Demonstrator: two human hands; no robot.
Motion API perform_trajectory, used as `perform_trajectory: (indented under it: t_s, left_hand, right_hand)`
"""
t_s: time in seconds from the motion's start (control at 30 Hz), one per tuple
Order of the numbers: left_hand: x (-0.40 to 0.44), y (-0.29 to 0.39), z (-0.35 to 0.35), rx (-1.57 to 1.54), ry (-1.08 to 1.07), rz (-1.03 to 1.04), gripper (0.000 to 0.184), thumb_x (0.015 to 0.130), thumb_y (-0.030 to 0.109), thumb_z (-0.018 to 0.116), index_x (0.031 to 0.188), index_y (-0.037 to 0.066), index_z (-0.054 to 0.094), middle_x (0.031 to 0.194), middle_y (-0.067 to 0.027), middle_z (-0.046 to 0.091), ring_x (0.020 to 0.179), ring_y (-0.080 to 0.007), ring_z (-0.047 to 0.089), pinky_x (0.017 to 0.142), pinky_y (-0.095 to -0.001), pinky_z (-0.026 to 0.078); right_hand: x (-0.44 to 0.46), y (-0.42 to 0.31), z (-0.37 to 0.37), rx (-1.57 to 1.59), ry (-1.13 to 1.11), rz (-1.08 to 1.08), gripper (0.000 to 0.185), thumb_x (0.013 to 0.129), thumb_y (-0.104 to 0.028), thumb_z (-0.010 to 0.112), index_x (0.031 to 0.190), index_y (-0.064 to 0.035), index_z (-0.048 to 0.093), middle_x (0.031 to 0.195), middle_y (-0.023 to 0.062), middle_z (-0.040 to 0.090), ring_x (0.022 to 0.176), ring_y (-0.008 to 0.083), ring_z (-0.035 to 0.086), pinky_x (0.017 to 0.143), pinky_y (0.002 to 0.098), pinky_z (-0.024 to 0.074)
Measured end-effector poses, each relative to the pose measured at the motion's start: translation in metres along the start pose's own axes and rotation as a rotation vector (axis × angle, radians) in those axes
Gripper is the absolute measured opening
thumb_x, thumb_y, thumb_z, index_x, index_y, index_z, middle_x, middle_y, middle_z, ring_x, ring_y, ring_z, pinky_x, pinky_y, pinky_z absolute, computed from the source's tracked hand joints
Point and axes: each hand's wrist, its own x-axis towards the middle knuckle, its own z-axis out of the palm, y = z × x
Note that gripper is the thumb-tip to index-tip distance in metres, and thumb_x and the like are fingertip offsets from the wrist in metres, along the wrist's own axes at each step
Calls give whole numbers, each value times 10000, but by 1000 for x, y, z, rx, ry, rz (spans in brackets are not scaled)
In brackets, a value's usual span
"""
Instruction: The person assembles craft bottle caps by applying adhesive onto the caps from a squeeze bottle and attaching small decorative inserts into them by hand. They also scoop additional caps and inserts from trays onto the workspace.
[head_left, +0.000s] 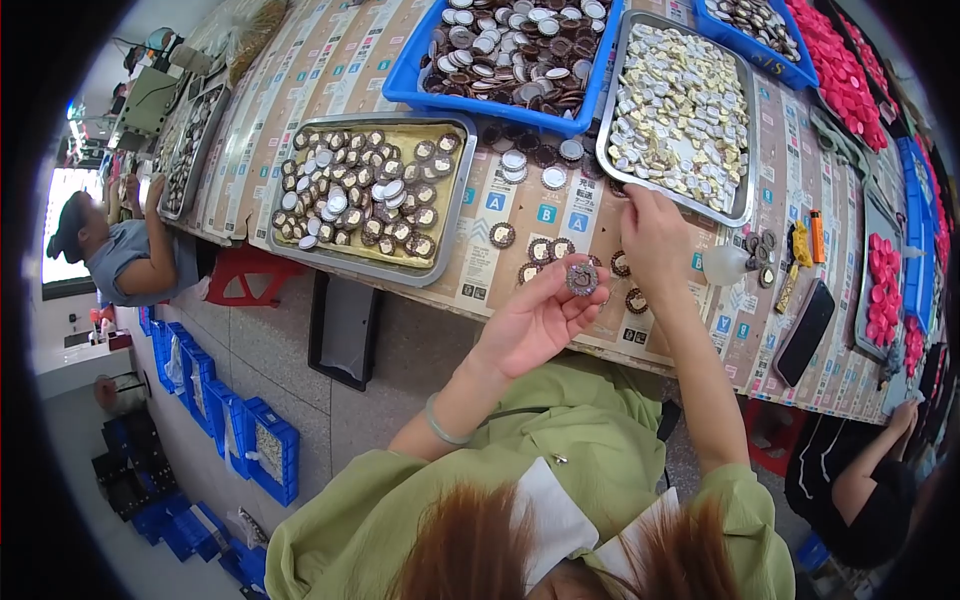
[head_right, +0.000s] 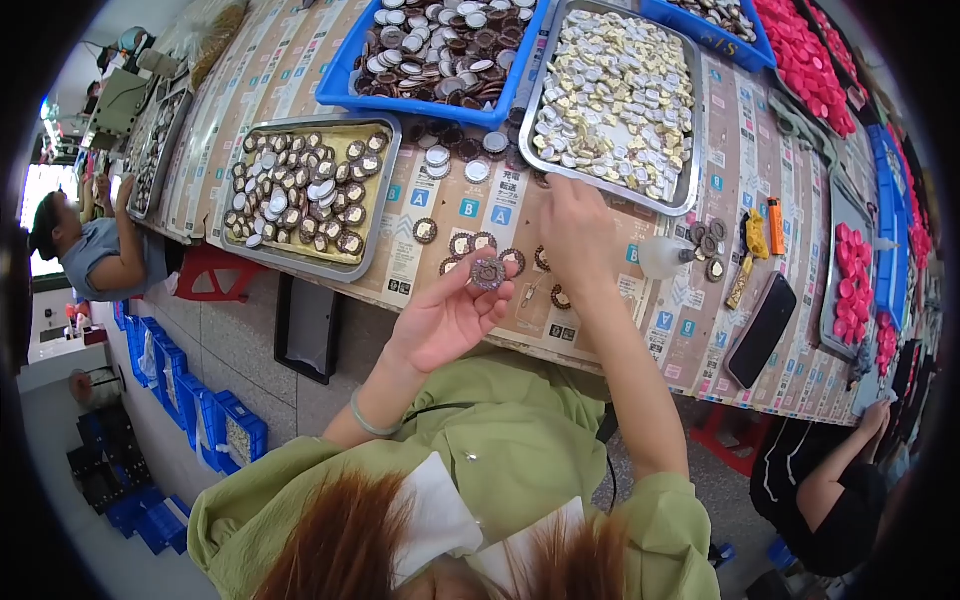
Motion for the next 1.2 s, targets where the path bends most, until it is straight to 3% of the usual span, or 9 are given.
perform_trajectory:
  t_s: [0.17, 0.27, 0.33, 0.43, 0.77, 0.87, 0.93, 1.03, 1.2]
  left_hand:
    - [5, -1, -4, -16, 23, -15, 278, 893, 189, 425, 1132, 47, 448, 1113, -126, 523, 973, -204, 543, 843, -313, 444]
    - [7, -1, -3, -29, 37, -26, 275, 891, 187, 429, 1126, 46, 454, 1113, -128, 523, 972, -202, 543, 843, -312, 444]
    - [8, -2, -4, -30, 36, -22, 273, 892, 188, 428, 1123, 46, 455, 1112, -129, 523, 971, -201, 544, 842, -310, 445]
    - [8, -3, -6, -26, 41, -26, 270, 892, 186, 429, 1121, 46, 457, 1112, -128, 523, 975, -199, 543, 841, -305, 447]
    - [12, -8, -8, 58, 79, -12, 308, 907, 215, 398, 1168, 56, 437, 1150, -122, 504, 1022, -197, 522, 868, -308, 434]
    - [12, -8, -7, 63, 89, -10, 311, 907, 213, 396, 1170, 51, 432, 1150, -121, 503, 1016, -199, 525, 864, -306, 437]
    - [11, -7, -6, 63, 81, -10, 311, 908, 213, 394, 1171, 51, 431, 1151, -121, 502, 1014, -199, 527, 863, -305, 438]
    - [10, -7, -7, 55, 71, -8, 310, 910, 212, 391, 1172, 51, 429, 1153, -121, 501, 1012, -200, 528, 862, -306, 439]
    - [12, -6, -7, 46, 76, -4, 303, 910, 211, 391, 1168, 57, 432, 1162, -121, 496, 1014, -206, 529, 862, -315, 443]
  right_hand:
    - [-15, 12, -16, 254, -89, 272, 172, 744, -39, 532, 913, -20, 564, 751, 133, 565, 653, 295, 549, 601, 368, 437]
    - [-19, 11, -23, 163, -74, 235, 138, 740, -27, 538, 874, -17, 568, 765, 126, 568, 689, 287, 547, 617, 358, 431]
    - [-19, 8, -27, 149, 47, 64, 96, 729, -12, 550, 823, -11, 568, 753, 117, 564, 713, 273, 538, 634, 347, 429]
    - [-22, 14, -23, 171, -48, -16, 87, 724, 4, 552, 810, -9, 560, 756, 112, 559, 742, 265, 526, 653, 341, 423]
    - [-33, 5, -30, 210, 27, 66, 129, 722, 15, 554, 846, -20, 550, 783, 116, 557, 754, 272, 515, 647, 352, 419]
    - [-29, 4, -29, 214, -45, 95, 134, 721, 14, 553, 848, -28, 547, 778, 109, 555, 757, 274, 509, 658, 352, 422]
    - [-22, 3, -29, 172, -105, -130, 137, 722, 8, 553, 851, -38, 545, 778, 102, 556, 761, 272, 505, 664, 352, 425]
    - [-15, 13, -23, 208, -258, -147, 144, 710, 11, 559, 844, -40, 543, 774, 94, 555, 762, 269, 501, 665, 354, 426]
    - [-21, 4, -26, 311, -133, -45, 145, 686, 23, 589, 816, -25, 546, 776, 93, 561, 755, 252, 526, 653, 331, 432]
